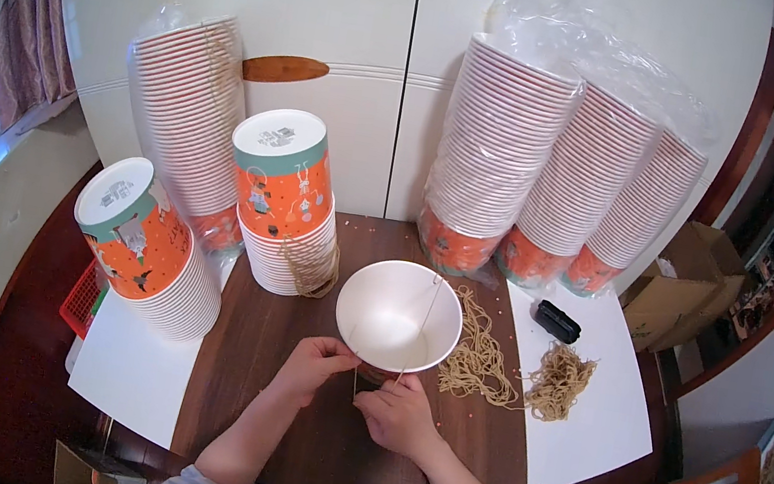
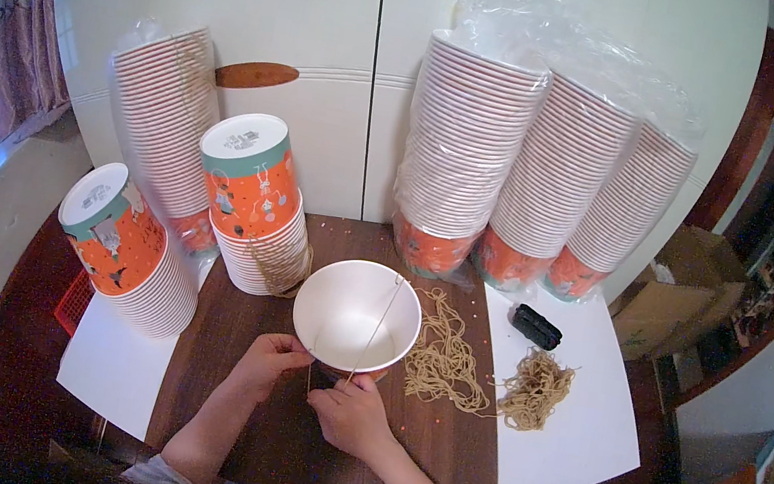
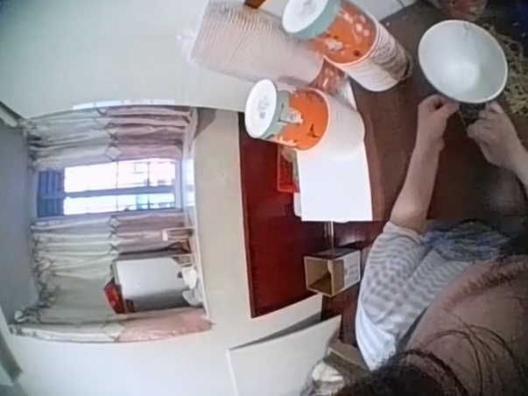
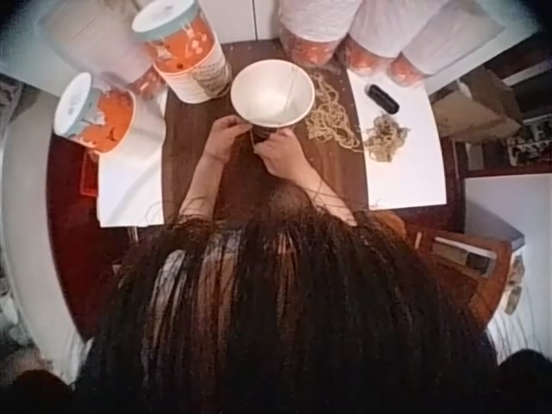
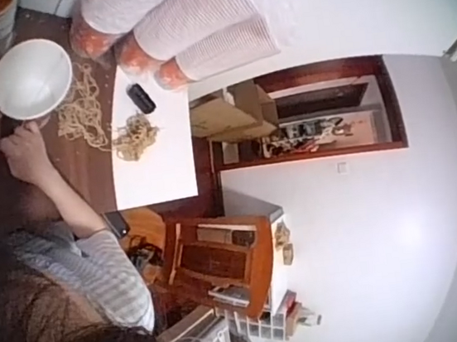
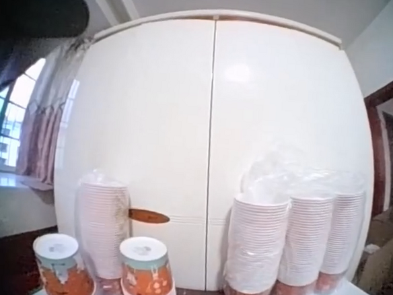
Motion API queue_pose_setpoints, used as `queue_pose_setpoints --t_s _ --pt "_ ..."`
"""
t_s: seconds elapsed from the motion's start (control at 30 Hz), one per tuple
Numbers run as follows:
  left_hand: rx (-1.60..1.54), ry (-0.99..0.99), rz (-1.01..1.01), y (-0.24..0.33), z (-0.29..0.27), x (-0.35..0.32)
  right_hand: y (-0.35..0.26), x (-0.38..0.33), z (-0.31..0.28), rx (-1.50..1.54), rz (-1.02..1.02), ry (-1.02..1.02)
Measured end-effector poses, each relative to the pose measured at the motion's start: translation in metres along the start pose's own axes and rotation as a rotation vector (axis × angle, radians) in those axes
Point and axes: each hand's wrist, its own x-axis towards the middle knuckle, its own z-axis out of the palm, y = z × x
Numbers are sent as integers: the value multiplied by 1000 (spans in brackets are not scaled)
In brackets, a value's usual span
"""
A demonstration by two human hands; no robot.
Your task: Tying rubber bands around paper cups for packaging.
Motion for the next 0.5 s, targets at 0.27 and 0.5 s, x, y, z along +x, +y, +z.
queue_pose_setpoints --t_s 0.27,0.5 --pt "421 -145 143 -15 -22 -2 -4 4 -3 -12 59 17" --pt "742 243 581 -1 -22 -13 1 2 1 -9 -24 28"
